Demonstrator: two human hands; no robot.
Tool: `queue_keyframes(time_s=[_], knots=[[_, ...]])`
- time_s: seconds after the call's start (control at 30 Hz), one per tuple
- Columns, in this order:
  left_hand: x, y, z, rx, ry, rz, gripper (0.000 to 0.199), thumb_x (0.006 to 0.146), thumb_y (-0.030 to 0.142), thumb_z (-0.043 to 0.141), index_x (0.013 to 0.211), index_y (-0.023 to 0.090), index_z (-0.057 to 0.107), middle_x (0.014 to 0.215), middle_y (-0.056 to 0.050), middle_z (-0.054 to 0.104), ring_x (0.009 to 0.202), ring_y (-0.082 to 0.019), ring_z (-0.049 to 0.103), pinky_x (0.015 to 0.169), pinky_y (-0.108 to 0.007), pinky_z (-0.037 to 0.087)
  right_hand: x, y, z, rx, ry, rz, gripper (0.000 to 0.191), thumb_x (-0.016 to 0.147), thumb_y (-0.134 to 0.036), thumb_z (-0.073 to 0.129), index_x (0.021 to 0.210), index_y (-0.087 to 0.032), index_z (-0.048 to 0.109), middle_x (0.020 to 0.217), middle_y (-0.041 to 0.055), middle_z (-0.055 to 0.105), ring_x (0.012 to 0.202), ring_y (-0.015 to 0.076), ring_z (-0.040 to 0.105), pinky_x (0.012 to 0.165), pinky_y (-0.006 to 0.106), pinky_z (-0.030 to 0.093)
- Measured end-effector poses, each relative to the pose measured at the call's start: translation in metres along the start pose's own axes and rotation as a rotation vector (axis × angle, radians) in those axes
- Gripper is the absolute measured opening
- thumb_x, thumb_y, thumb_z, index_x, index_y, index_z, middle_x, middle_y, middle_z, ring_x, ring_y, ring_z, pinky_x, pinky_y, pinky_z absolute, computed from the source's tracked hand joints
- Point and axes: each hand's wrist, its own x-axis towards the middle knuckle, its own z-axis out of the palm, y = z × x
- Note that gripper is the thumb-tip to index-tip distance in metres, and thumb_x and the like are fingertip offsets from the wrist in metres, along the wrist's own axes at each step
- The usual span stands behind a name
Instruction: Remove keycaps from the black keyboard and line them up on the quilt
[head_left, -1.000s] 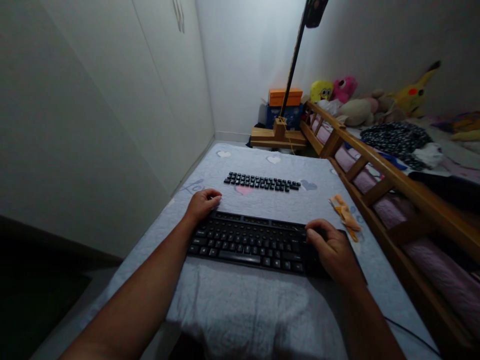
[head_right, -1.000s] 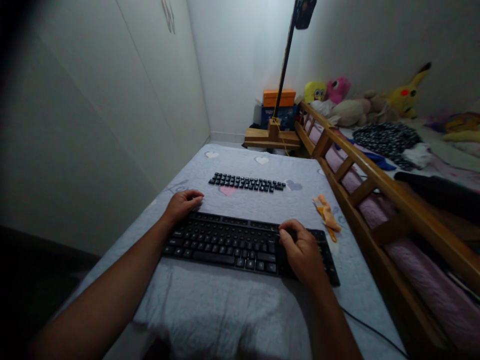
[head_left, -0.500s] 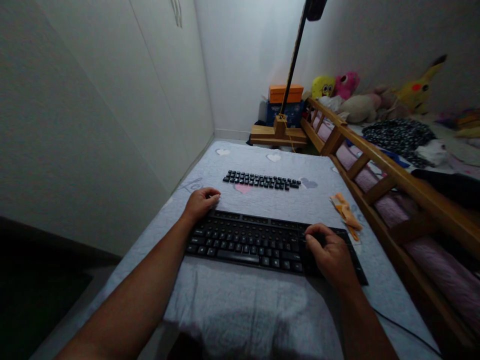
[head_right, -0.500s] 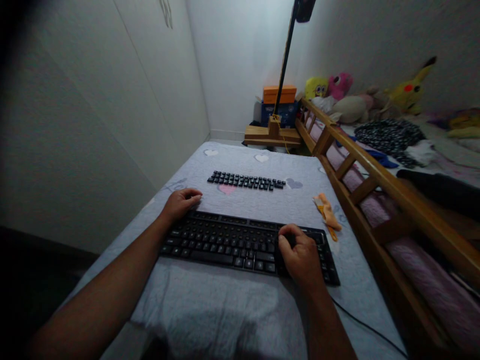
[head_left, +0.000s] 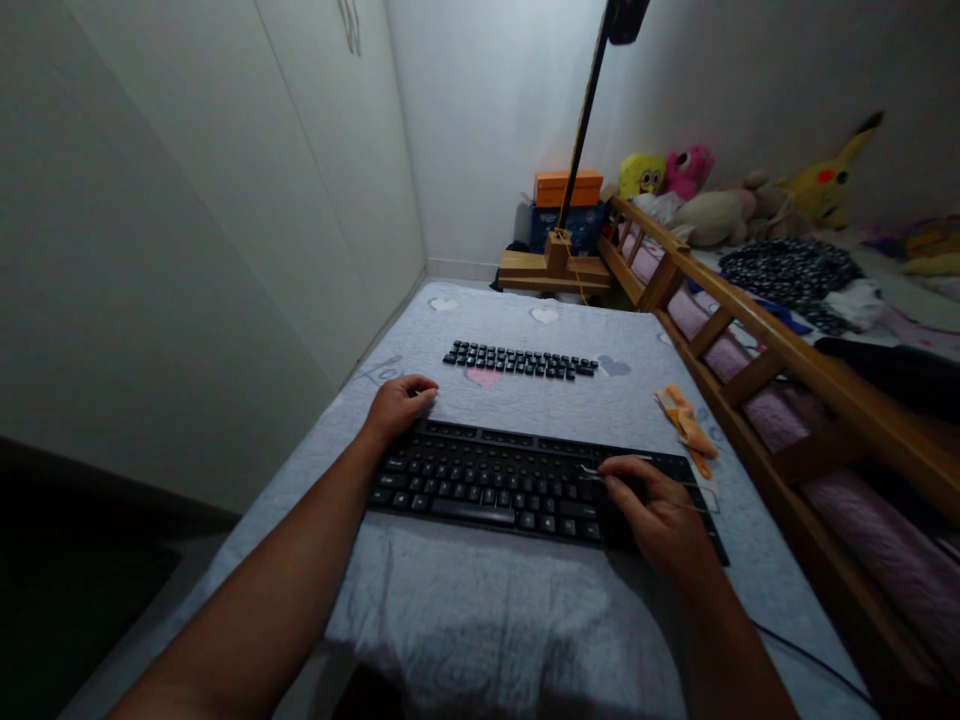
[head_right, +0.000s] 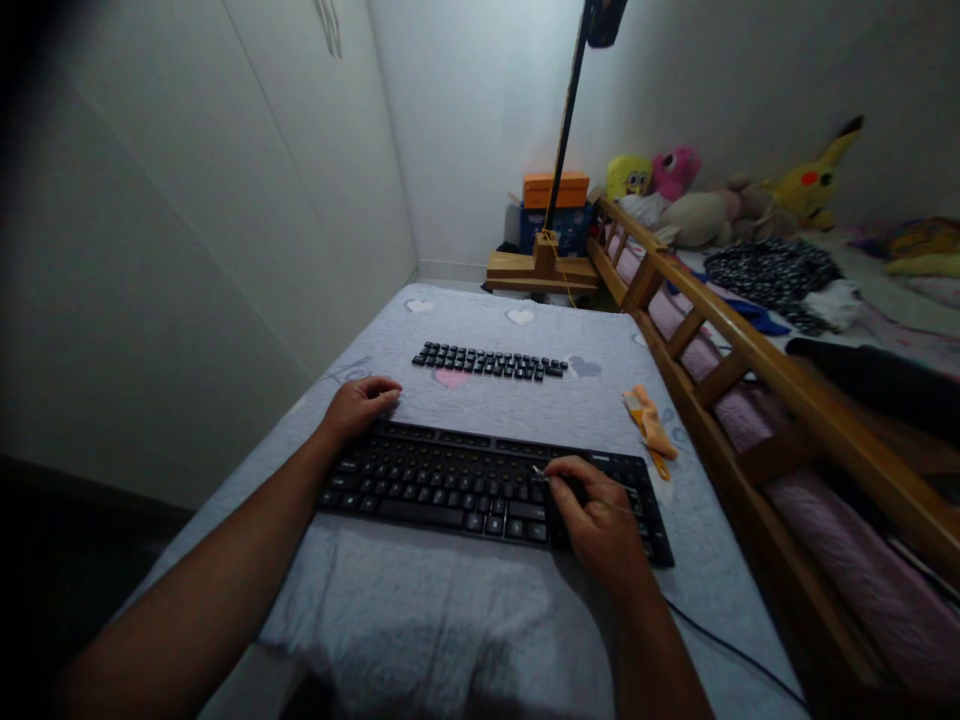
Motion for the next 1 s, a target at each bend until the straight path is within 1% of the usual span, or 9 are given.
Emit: queue_keyframes(time_s=[0.1,0.2,0.33,0.47,0.57,0.67,0.77,0.9,1.0], knots=[[0.000,0.000,0.000,0.009,0.004,0.004,0.038,0.067,0.045,0.064,0.087,0.013,0.073,0.082,-0.007,0.073,0.073,-0.020,0.064,0.071,-0.031,0.049,-0.004,-0.005,-0.002,-0.002,-0.002,-0.006,0.020,0.084,-0.036,0.053,0.086,-0.021,0.065,0.079,0.0021,0.068,0.075,0.0202,0.064,0.070,0.029,0.048],[0.001,-0.001,0.000,0.011,0.006,0.008,0.038,0.067,0.045,0.064,0.087,0.014,0.073,0.083,-0.007,0.073,0.074,-0.021,0.064,0.071,-0.032,0.049,-0.008,-0.007,-0.003,-0.046,0.044,0.006,0.016,0.082,-0.036,0.054,0.082,-0.022,0.062,0.072,0.0001,0.065,0.065,0.0177,0.061,0.061,0.027,0.046],[0.000,-0.002,0.000,0.020,0.005,0.014,0.038,0.067,0.045,0.064,0.087,0.014,0.073,0.082,-0.007,0.073,0.074,-0.021,0.064,0.071,-0.032,0.049,-0.013,-0.004,-0.001,-0.053,0.053,0.097,0.019,0.082,-0.040,0.055,0.081,-0.021,0.060,0.065,-0.0009,0.064,0.048,0.0137,0.052,0.051,0.026,0.041],[0.001,-0.004,0.000,0.027,-0.005,0.021,0.038,0.068,0.045,0.063,0.088,0.014,0.073,0.082,-0.007,0.073,0.075,-0.021,0.065,0.071,-0.031,0.049,-0.014,0.001,0.002,0.048,0.029,0.219,0.028,0.083,-0.048,0.056,0.079,-0.021,0.059,0.066,0.0016,0.067,0.054,0.0166,0.059,0.052,0.026,0.044],[0.001,-0.004,-0.001,0.036,-0.013,0.026,0.037,0.069,0.045,0.063,0.087,0.014,0.073,0.083,-0.006,0.073,0.075,-0.021,0.065,0.072,-0.031,0.049,-0.014,0.003,0.003,0.085,0.007,0.255,0.031,0.084,-0.052,0.056,0.079,-0.021,0.058,0.065,0.0017,0.067,0.055,0.0170,0.061,0.054,0.026,0.045],[0.001,-0.001,-0.002,0.038,-0.012,0.022,0.037,0.068,0.045,0.062,0.087,0.014,0.073,0.083,-0.006,0.073,0.075,-0.021,0.065,0.072,-0.031,0.049,-0.014,0.004,0.003,0.072,-0.004,0.229,0.031,0.084,-0.052,0.056,0.080,-0.021,0.058,0.067,0.0017,0.068,0.056,0.0166,0.060,0.054,0.026,0.045],[0.000,0.001,-0.002,0.043,-0.010,0.014,0.038,0.068,0.045,0.063,0.087,0.014,0.073,0.082,-0.006,0.073,0.074,-0.020,0.064,0.072,-0.031,0.049,-0.014,0.002,0.004,0.027,0.005,0.160,0.030,0.085,-0.050,0.054,0.080,-0.021,0.059,0.067,0.0016,0.066,0.057,0.0166,0.060,0.054,0.025,0.045],[-0.001,0.001,-0.001,0.037,-0.008,0.014,0.038,0.069,0.046,0.062,0.087,0.014,0.072,0.082,-0.006,0.072,0.073,-0.020,0.064,0.071,-0.031,0.048,-0.016,-0.004,0.004,-0.096,0.015,0.040,0.028,0.086,-0.046,0.054,0.079,-0.020,0.060,0.058,-0.0027,0.057,0.047,0.0127,0.051,0.049,0.024,0.039],[-0.001,0.001,-0.001,0.034,-0.004,0.013,0.038,0.068,0.046,0.063,0.087,0.014,0.073,0.081,-0.007,0.072,0.074,-0.020,0.064,0.070,-0.031,0.049,-0.019,-0.007,0.006,-0.145,0.008,-0.041,0.025,0.088,-0.043,0.054,0.080,-0.020,0.060,0.060,-0.0032,0.058,0.046,0.0112,0.050,0.049,0.023,0.039]])
